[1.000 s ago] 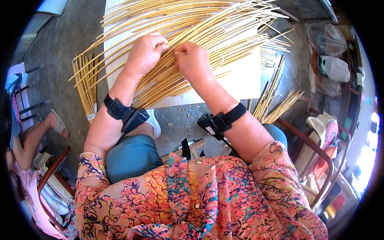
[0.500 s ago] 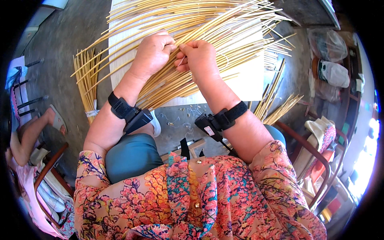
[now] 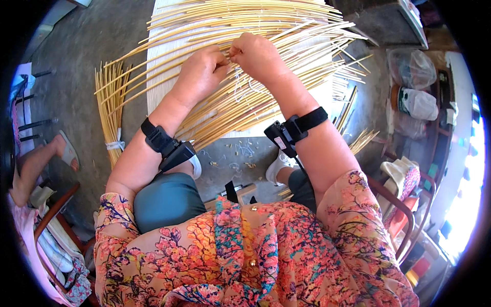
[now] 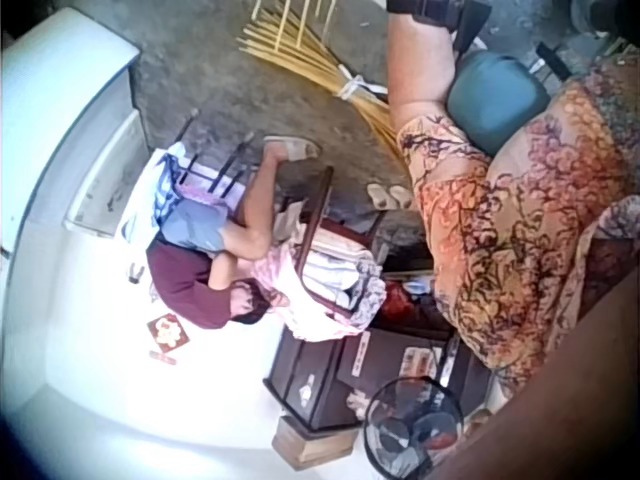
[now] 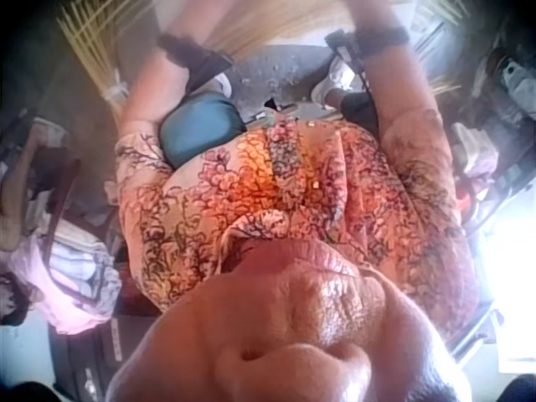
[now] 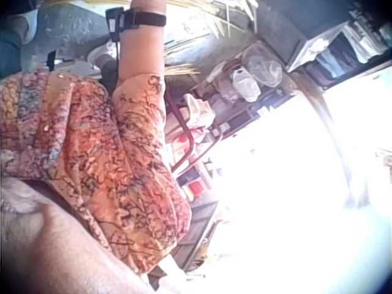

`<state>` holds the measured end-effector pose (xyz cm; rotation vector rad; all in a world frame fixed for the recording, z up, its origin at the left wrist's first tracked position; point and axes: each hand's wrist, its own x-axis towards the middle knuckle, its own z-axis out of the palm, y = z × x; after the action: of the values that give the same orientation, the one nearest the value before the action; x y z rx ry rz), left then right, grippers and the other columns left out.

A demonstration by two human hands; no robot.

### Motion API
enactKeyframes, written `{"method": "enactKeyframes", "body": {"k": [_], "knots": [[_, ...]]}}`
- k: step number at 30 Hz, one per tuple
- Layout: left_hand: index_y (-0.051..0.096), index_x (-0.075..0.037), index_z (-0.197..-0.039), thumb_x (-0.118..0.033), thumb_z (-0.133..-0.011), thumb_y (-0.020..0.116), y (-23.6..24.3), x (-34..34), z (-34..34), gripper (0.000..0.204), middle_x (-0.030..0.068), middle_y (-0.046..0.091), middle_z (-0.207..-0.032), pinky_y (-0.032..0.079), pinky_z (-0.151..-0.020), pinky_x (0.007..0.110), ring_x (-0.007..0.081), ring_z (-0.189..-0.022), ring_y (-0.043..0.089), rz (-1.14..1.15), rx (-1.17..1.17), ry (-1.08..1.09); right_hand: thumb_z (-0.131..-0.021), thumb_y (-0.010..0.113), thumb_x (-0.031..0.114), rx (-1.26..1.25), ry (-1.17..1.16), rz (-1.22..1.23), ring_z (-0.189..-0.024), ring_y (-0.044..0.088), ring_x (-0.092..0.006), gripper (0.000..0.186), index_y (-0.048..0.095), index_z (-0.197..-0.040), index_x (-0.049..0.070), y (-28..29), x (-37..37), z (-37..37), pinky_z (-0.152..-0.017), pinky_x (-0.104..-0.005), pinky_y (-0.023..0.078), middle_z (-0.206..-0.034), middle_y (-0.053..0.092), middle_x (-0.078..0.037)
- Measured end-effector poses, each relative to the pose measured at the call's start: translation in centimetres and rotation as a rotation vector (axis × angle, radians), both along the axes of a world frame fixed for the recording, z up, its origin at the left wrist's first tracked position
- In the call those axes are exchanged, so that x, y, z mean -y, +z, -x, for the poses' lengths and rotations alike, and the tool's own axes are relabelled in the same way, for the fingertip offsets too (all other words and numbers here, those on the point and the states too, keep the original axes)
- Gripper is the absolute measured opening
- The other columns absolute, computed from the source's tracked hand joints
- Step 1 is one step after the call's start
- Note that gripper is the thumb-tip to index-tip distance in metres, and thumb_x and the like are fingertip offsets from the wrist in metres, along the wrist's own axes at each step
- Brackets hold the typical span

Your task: The person weaves bamboo sticks together using white string, repeatedly looping and tying the string around groups of sticks on a white table.

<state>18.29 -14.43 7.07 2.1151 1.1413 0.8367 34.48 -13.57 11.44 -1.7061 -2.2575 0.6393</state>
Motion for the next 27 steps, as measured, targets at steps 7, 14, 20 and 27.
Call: {"method": "enactKeyframes", "body": {"k": [7, 14, 20, 27], "knots": [[0.069, -0.005, -0.077, -0.016, -0.075, 0.068, -0.2, 0.1, -0.1, 0.012, 0.0093, 0.057, -0.077, 0.047, -0.067, 0.038, 0.0289, -0.075, 0.058, -0.075, 0.001, -0.005, -0.071, 0.072, 0.012, -0.164, -0.077, 0.209, -0.067, 0.061, -0.0204, 0.013, 0.066, -0.079, 0.004, -0.1, -0.3, -1.0, -0.064, -0.0317, 0.049, -0.073, 0.065, -0.01], [0.069, -0.006, -0.077, -0.016, -0.071, 0.072, -0.7, 0.3, 0.0, 0.012, 0.0087, 0.057, -0.077, 0.047, -0.068, 0.038, 0.0281, -0.076, 0.057, -0.101, 0.019, 0.003, -0.078, 0.067, 0.005, -0.23, -0.088, 0.088, -0.068, 0.052, -0.0118, 0.009, 0.06, -0.08, 0.0, -1.0, 1.1, -0.1, -0.064, -0.0269, 0.045, -0.072, 0.058, -0.004], [0.067, -0.004, -0.074, -0.012, -0.071, 0.069, 0.3, 0.6, -0.7, 0.009, 0.0095, 0.056, -0.078, 0.046, -0.07, 0.039, 0.0291, -0.079, 0.056, -0.057, -0.006, -0.068, -0.08, 0.066, 0.015, -0.677, -0.469, -0.029, -0.068, 0.059, -0.0126, 0.016, 0.065, -0.081, -0.001, 0.2, -2.8, -0.6, -0.065, -0.0285, 0.05, -0.072, 0.064, -0.007], [0.066, -0.001, -0.073, -0.01, -0.072, 0.067, -0.4, 0.2, 0.0, 0.009, 0.011, 0.056, -0.079, 0.045, -0.073, 0.038, 0.0293, -0.082, 0.055, -0.088, -0.008, -0.017, -0.096, 0.045, 0.013, -1.105, -0.429, -0.044, -0.053, 0.053, -0.0143, 0.015, 0.05, -0.086, 0.003, 8.2, -1.5, -0.9, -0.049, -0.0254, 0.047, -0.07, 0.057, -0.006]]}}
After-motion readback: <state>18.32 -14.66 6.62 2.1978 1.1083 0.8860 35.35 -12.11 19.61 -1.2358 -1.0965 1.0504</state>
